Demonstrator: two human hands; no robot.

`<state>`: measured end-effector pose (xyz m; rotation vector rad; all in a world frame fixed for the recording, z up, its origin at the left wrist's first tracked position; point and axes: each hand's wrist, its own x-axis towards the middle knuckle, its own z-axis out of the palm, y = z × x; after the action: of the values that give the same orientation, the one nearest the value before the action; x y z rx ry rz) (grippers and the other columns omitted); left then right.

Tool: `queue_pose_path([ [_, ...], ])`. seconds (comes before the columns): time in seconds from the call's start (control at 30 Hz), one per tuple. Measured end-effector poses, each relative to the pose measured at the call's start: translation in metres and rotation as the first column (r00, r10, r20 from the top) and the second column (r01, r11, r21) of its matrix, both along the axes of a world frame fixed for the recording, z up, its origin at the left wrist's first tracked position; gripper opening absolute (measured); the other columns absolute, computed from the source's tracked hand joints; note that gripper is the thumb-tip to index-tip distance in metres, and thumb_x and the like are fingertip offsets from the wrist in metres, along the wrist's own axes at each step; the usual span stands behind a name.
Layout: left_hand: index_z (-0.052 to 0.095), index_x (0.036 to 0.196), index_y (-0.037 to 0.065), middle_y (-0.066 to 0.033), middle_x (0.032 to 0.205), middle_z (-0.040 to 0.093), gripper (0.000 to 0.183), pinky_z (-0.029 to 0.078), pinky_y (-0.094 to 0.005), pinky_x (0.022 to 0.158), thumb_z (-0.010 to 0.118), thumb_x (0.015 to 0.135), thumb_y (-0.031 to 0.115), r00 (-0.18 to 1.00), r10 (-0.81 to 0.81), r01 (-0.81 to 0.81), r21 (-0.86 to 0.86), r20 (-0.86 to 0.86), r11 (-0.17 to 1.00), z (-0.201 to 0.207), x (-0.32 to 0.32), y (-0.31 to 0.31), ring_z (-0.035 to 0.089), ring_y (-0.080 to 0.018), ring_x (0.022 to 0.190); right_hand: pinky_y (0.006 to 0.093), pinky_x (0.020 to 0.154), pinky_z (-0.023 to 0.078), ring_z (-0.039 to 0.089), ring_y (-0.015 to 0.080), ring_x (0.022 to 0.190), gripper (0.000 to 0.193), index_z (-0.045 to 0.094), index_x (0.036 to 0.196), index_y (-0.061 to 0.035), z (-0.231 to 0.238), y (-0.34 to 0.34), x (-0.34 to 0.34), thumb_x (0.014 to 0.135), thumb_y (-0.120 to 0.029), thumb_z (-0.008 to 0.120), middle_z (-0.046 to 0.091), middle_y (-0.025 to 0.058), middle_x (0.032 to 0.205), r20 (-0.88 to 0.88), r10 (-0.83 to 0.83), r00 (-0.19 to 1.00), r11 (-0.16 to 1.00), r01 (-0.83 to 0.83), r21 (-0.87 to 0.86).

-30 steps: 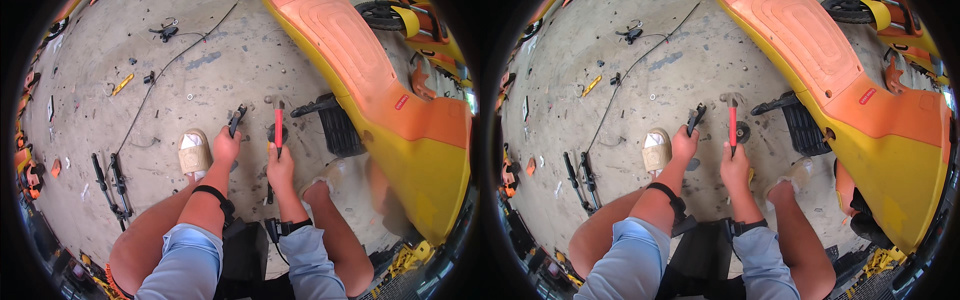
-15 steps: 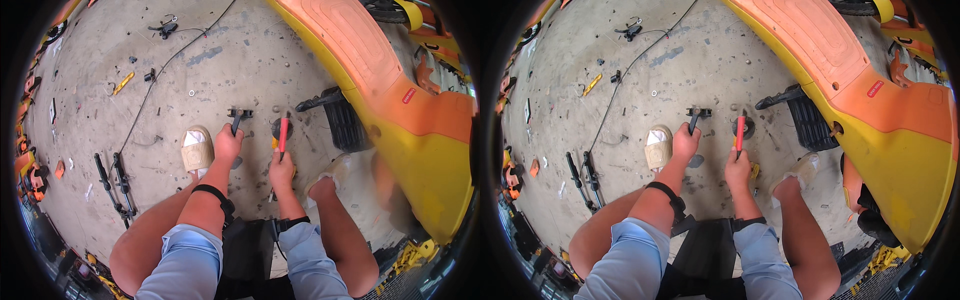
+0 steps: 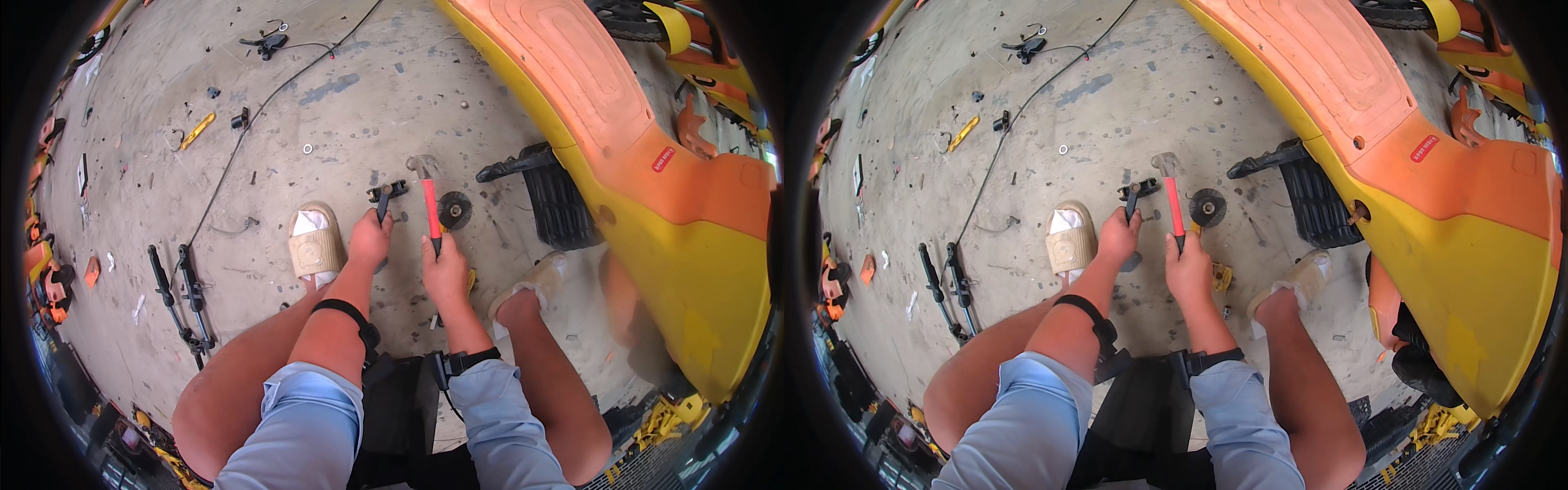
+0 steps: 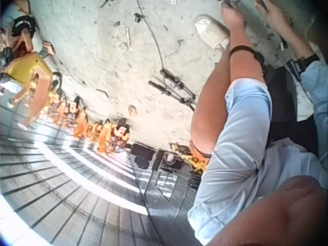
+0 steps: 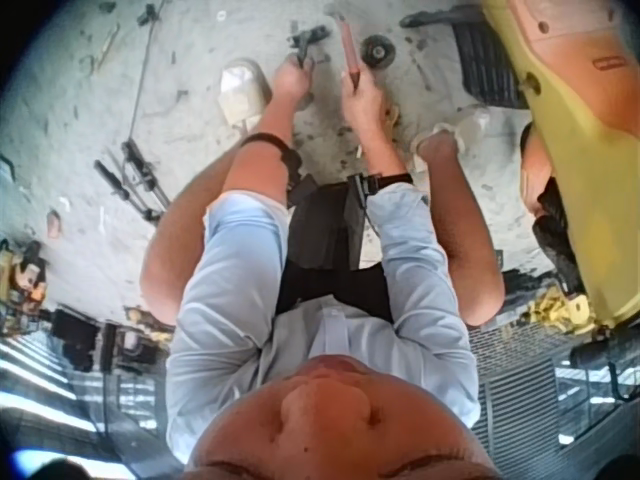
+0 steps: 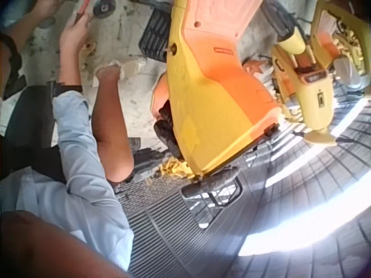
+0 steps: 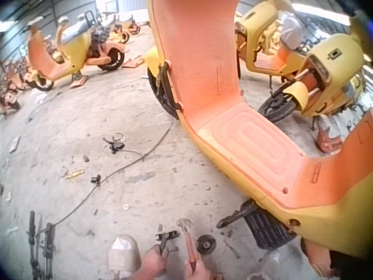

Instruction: The person repairs a scooter pedal by using a hammer and pliers to strike and adjust a metal component on the floor. They then handle a black pedal assembly and a small yellow pin to reassemble the part by hand.

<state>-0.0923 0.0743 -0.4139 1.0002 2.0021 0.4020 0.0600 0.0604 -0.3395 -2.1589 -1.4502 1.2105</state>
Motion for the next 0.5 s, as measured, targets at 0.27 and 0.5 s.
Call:
queue_pose_path([
  [0.27, 0.059, 0.096, 0.0, -0.027, 0.087, 0.066, 0.036, 0.049, -0.0507, 0.077, 0.054, 0.097, 0.036, 0.999, -0.042, 0.04, -0.082, -0.02, 0.996, 0.002, 0.001, 0.0, 0.063, -0.0458, 0.086, 0.0523, 0.067, 0.049, 0.064, 0.0454, 0.076, 0.032, 0.057, 0.098, -0.0036, -0.018, -0.012, -0.002, 0.094, -0.036, 0.06, 0.065, 0.0245, 0.08, 0.066, 0.055, 0.996, 0.991, -0.046, -0.122],
  [0.5, 0.055, 0.107, 0.002, -0.0282, 0.098, 0.066, 0.035, 0.049, -0.0535, 0.083, 0.049, 0.098, 0.036, 0.999, -0.042, 0.04, -0.177, -0.009, 0.983, -0.01, 0.001, -0.008, 0.062, -0.0473, 0.095, 0.0415, 0.062, 0.049, 0.063, 0.037, 0.065, 0.029, 0.06, 0.094, -0.0019, 0.068, 0.048, -0.015, 0.093, -0.031, 0.065, 0.063, 0.0185, 0.072, -0.229, -0.093, 0.969, 0.965, 0.144, 0.219],
])
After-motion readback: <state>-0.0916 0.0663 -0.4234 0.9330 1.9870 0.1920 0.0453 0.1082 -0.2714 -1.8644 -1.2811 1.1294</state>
